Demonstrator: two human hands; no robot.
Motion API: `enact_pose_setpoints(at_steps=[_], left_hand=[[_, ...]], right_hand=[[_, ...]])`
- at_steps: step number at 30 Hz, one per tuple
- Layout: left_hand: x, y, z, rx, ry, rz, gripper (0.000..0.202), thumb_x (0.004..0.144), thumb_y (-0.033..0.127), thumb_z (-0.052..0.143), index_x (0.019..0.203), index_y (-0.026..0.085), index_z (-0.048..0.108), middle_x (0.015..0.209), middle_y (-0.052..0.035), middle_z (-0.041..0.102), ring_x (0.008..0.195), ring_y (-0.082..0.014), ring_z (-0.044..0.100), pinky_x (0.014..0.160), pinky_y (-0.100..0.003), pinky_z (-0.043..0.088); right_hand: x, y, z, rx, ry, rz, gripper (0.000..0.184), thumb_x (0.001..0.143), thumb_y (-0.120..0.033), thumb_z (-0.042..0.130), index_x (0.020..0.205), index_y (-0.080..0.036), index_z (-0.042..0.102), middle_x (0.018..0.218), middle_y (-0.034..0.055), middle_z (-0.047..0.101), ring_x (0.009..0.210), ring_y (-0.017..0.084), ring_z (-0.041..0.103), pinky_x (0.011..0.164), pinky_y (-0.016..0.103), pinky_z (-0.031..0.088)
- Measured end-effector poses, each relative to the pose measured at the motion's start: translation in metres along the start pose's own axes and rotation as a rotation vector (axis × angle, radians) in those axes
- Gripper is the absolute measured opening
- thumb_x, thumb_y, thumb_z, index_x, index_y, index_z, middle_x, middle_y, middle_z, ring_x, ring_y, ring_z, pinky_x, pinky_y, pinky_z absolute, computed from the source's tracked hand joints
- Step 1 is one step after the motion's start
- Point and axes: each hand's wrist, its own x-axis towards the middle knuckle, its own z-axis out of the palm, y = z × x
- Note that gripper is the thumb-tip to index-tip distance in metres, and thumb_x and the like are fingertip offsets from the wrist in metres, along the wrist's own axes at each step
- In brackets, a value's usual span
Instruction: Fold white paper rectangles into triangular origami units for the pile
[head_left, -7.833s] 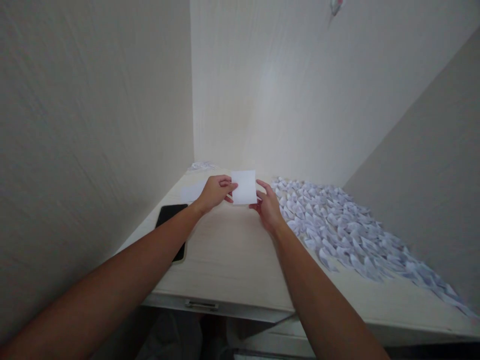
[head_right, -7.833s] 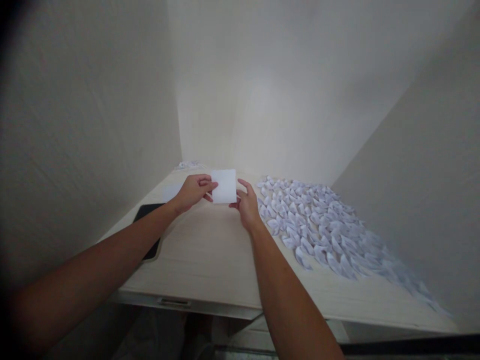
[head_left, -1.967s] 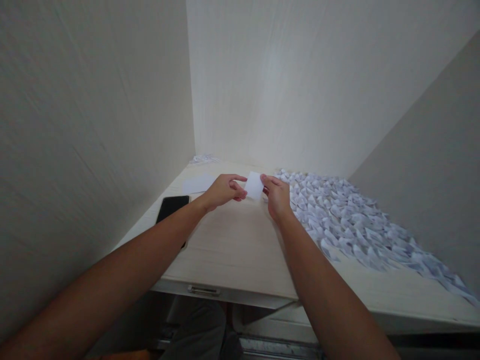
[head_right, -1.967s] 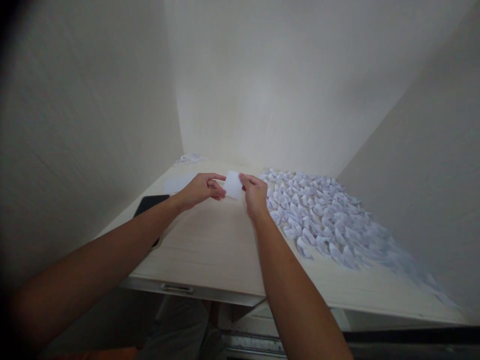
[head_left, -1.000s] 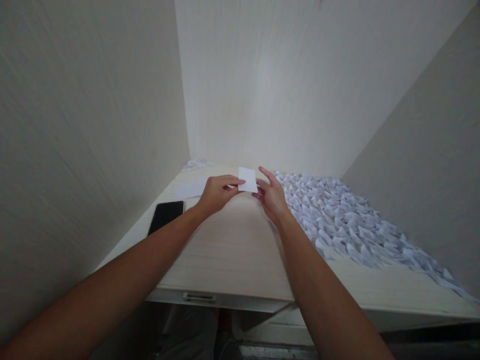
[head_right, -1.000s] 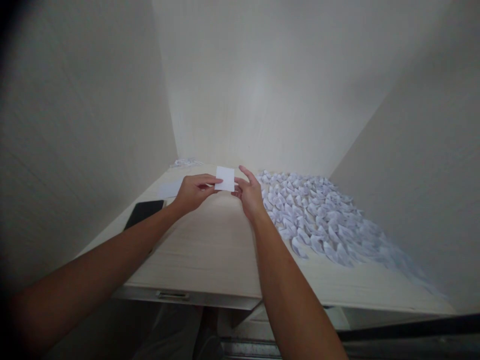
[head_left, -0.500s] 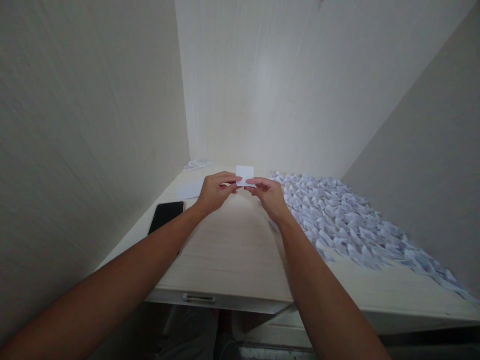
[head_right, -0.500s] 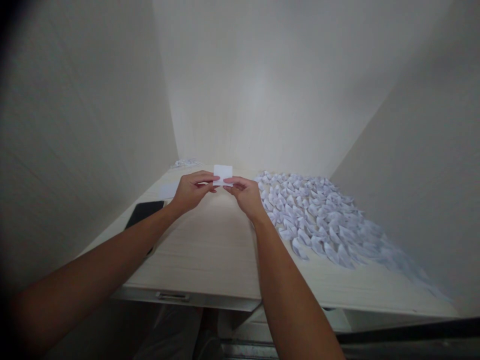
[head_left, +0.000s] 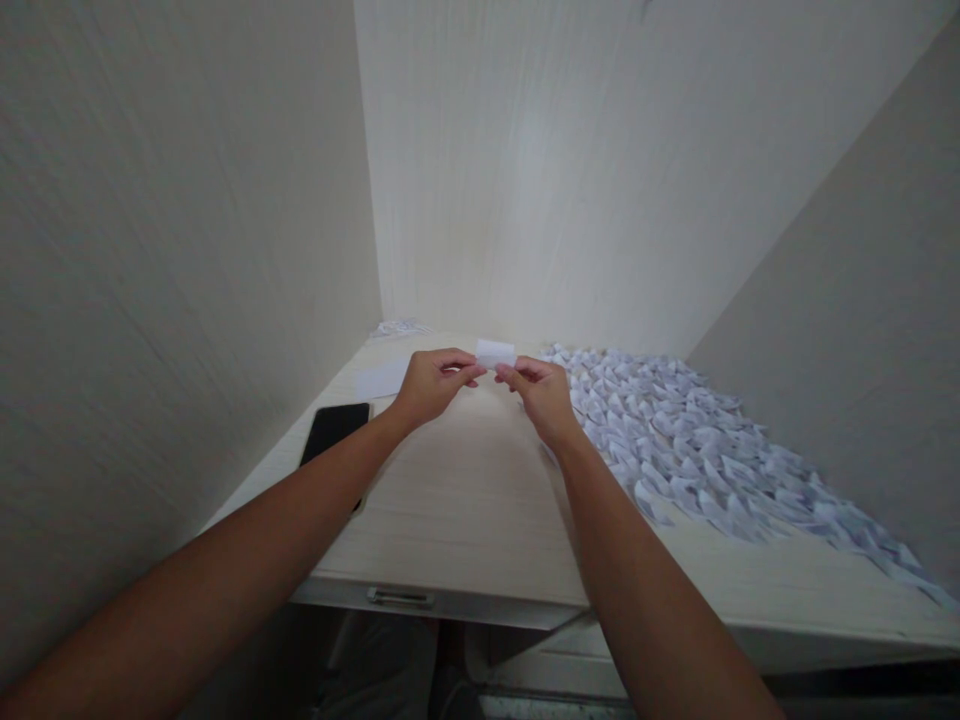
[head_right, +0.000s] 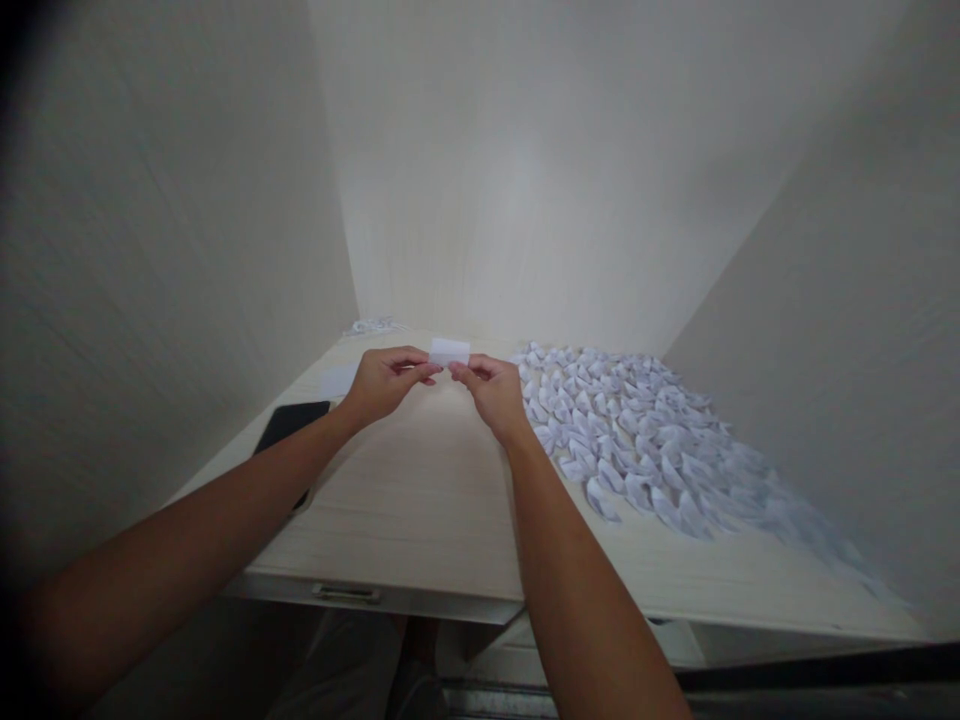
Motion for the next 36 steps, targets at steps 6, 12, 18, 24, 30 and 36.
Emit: enact_pose_setpoints(at_steps=[6, 12, 18, 24, 30, 36], left_hand=[[0.0, 0.003, 0.004, -0.093, 0.014, -0.014, 0.033, 0.07, 0.043, 0.084, 0.078, 0.013, 0.075, 0.083, -0.0071, 0.075, 0.074, -0.0164, 0.07, 0.067, -0.032, 0.066], [0.001, 0.003, 0.004, -0.173, 0.027, -0.09, 0.039, 0.067, 0.041, 0.088, 0.081, 0.013, 0.066, 0.075, -0.0053, 0.073, 0.073, -0.0175, 0.072, 0.067, -0.033, 0.066], [0.0, 0.005, 0.004, -0.222, -0.007, -0.066, 0.054, 0.071, 0.039, 0.087, 0.112, 0.015, 0.063, 0.084, -0.0021, 0.07, 0.077, -0.017, 0.073, 0.067, -0.032, 0.067], [0.001, 0.003, 0.007, -0.21, 0.041, -0.05, 0.046, 0.07, 0.041, 0.088, 0.101, 0.012, 0.072, 0.081, -0.0027, 0.066, 0.078, -0.0176, 0.072, 0.063, -0.032, 0.068], [0.001, 0.005, 0.008, -0.242, 0.061, -0.055, 0.042, 0.067, 0.037, 0.089, 0.096, 0.013, 0.072, 0.076, -0.0021, 0.069, 0.074, -0.017, 0.072, 0.06, -0.03, 0.068], [0.001, 0.009, 0.009, -0.273, 0.065, -0.068, 0.042, 0.066, 0.035, 0.09, 0.096, 0.012, 0.072, 0.072, 0.0004, 0.067, 0.069, -0.0143, 0.07, 0.06, -0.029, 0.067]], right_hand=[[-0.001, 0.001, 0.002, 0.02, 0.024, -0.023, 0.026, 0.075, -0.044, 0.075, 0.062, -0.022, 0.073, 0.063, 0.0001, 0.065, 0.06, 0.014, 0.05, 0.063, 0.031, 0.039], [0.0, 0.003, 0.007, 0.111, 0.089, 0.022, 0.024, 0.071, -0.044, 0.08, 0.071, -0.022, 0.072, 0.069, 0.0023, 0.072, 0.062, 0.016, 0.059, 0.063, 0.031, 0.044], [0.002, 0.005, 0.009, 0.132, 0.105, -0.004, 0.029, 0.07, -0.047, 0.083, 0.07, -0.021, 0.07, 0.067, 0.004, 0.073, 0.061, 0.017, 0.064, 0.064, 0.032, 0.05], [-0.001, 0.003, 0.01, 0.071, 0.078, -0.03, 0.035, 0.07, -0.052, 0.083, 0.07, -0.02, 0.067, 0.066, 0.0043, 0.074, 0.061, 0.018, 0.068, 0.064, 0.031, 0.054], [-0.002, 0.003, 0.014, 0.086, 0.113, -0.065, 0.036, 0.07, -0.052, 0.083, 0.069, -0.022, 0.063, 0.067, 0.0043, 0.075, 0.065, 0.02, 0.073, 0.064, 0.032, 0.057], [-0.004, 0.001, 0.018, 0.123, 0.161, -0.078, 0.034, 0.07, -0.047, 0.084, 0.069, -0.022, 0.062, 0.064, 0.0024, 0.073, 0.064, 0.02, 0.073, 0.061, 0.03, 0.057]])
